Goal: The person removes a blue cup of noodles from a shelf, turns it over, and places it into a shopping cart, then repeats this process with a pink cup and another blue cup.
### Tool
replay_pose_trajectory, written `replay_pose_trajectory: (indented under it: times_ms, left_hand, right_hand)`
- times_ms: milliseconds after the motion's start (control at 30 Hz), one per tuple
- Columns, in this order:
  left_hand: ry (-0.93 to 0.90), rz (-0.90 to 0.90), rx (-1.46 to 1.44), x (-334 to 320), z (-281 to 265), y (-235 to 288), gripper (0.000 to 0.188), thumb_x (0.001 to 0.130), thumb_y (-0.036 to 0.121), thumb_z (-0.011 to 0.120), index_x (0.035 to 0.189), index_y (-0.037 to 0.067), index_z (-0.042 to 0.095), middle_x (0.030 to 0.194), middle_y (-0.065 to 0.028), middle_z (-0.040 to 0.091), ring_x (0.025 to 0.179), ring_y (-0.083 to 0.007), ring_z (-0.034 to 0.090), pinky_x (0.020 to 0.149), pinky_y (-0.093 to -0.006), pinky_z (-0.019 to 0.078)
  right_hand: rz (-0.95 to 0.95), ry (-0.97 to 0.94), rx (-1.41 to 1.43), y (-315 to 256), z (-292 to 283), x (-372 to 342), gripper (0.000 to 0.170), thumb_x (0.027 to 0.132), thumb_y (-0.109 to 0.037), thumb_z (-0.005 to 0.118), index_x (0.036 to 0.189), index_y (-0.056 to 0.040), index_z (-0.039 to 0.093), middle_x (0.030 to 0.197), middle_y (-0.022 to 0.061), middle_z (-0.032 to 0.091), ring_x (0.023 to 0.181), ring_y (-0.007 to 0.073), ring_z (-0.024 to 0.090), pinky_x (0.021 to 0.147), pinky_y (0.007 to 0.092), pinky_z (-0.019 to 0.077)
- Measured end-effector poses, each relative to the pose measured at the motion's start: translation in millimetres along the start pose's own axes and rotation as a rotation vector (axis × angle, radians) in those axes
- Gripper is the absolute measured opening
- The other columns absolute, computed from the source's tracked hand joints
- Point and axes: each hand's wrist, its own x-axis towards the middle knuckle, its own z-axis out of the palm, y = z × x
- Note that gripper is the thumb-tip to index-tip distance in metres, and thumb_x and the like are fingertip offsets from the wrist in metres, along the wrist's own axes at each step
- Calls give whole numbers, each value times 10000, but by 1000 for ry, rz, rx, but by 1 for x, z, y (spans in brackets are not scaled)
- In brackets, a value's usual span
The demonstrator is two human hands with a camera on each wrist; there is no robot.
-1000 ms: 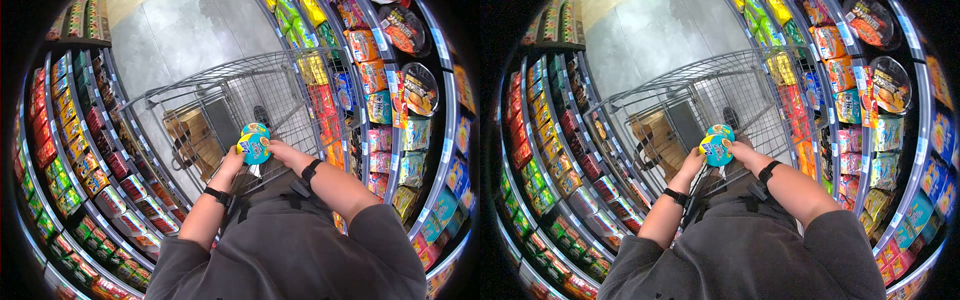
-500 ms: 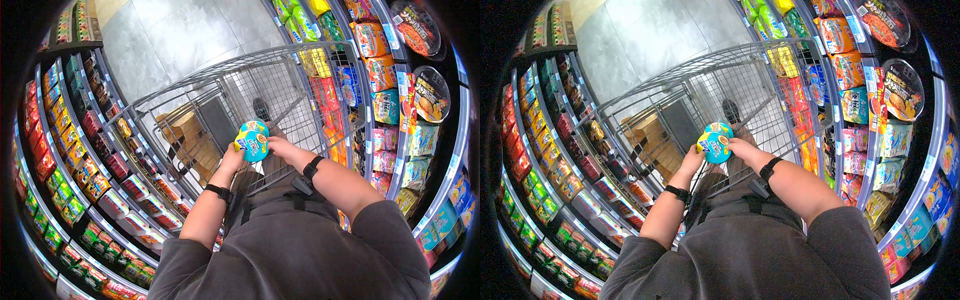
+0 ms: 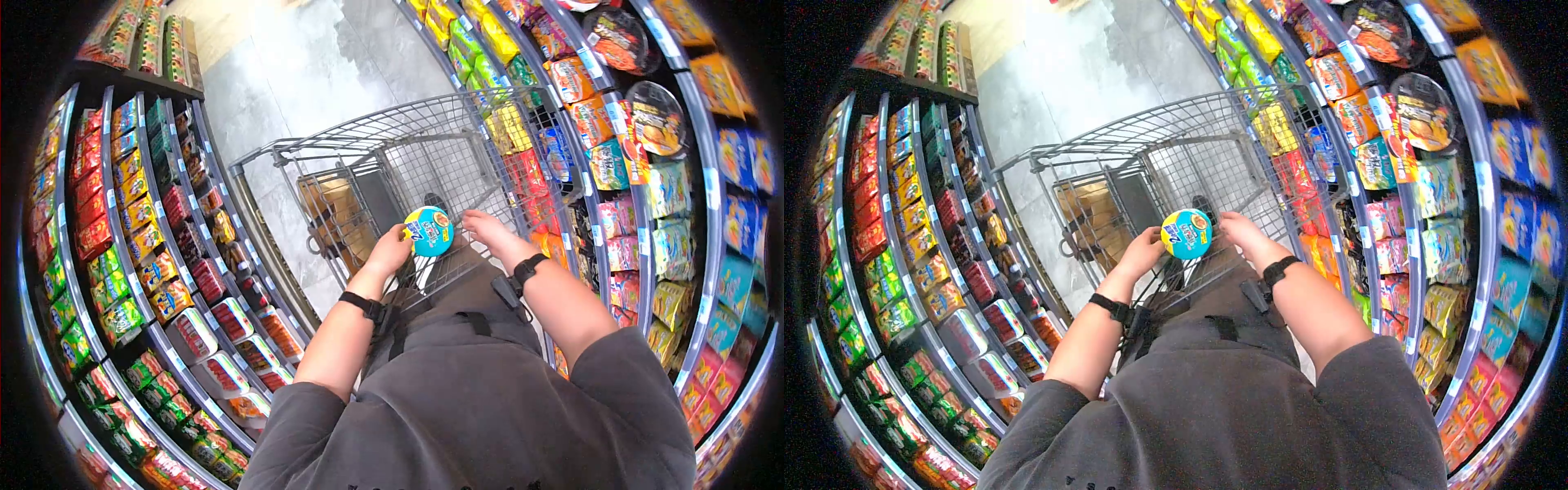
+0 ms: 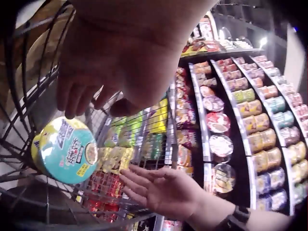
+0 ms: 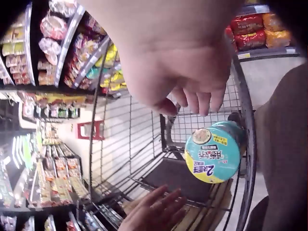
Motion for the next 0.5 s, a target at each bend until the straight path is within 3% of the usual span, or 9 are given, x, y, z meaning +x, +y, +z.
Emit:
replay_pose_trajectory:
  times_ms: [33, 67, 133, 267, 333, 400, 500]
  left_hand:
    - [-9, 22, -15, -15, -10, 11, 501, 959, 193, 583, 1415, -12, 548, 1259, -234, 701, 1193, -354, 670, 1018, -403, 516]
    - [-8, 44, -12, -33, -19, 20, 501, 959, 193, 583, 1415, -12, 548, 1259, -234, 701, 1193, -354, 670, 1018, -403, 516]
    - [-39, 83, -70, -77, -42, 54, 465, 971, 157, 562, 1405, -9, 553, 1278, -191, 698, 1194, -268, 663, 1028, -359, 504]
    - [-13, 244, -87, -104, -57, 22, 422, 984, 159, 610, 1381, 21, 582, 1249, -131, 705, 1149, -208, 657, 997, -330, 512]
    - [-4, 313, -93, -112, -61, 4, 416, 997, 156, 572, 1383, 3, 564, 1240, -167, 715, 1138, -238, 678, 974, -347, 525]
    - [-18, 245, -112, -126, -66, 6, 412, 998, 147, 574, 1382, -2, 563, 1232, -162, 714, 1148, -230, 673, 974, -340, 525]
    - [1, 304, -39, -132, -65, 0, 407, 999, 128, 568, 1383, -8, 565, 1221, -153, 710, 1127, -214, 673, 964, -326, 527]
  right_hand:
    - [-28, -1, 68, 0, -4, -17, 540, 1014, -211, 565, 1519, -54, 460, 1515, 138, 539, 1383, 229, 516, 1127, 398, 404]
    - [-46, 10, 70, 3, -8, -37, 540, 1014, -211, 565, 1519, -54, 460, 1515, 138, 539, 1383, 229, 516, 1127, 398, 404]
    - [-128, -14, 267, 14, -23, -77, 491, 1014, -210, 561, 1476, -57, 504, 1427, 129, 610, 1304, 229, 581, 1089, 378, 445]
    - [-213, 28, 420, 65, -49, -164, 433, 1029, -150, 494, 1445, -32, 516, 1390, 151, 631, 1272, 235, 613, 1033, 371, 496]
    - [-207, 97, 452, 93, -57, -204, 432, 1027, -144, 487, 1442, -26, 512, 1394, 158, 626, 1266, 239, 616, 1027, 376, 502]
    - [-217, 167, 502, 117, -66, -237, 432, 1026, -138, 480, 1440, -20, 509, 1398, 164, 621, 1261, 244, 620, 1020, 381, 508]
    - [-201, 292, 552, 153, -79, -268, 427, 1022, -134, 476, 1433, -23, 510, 1391, 160, 622, 1255, 253, 624, 1015, 388, 513]
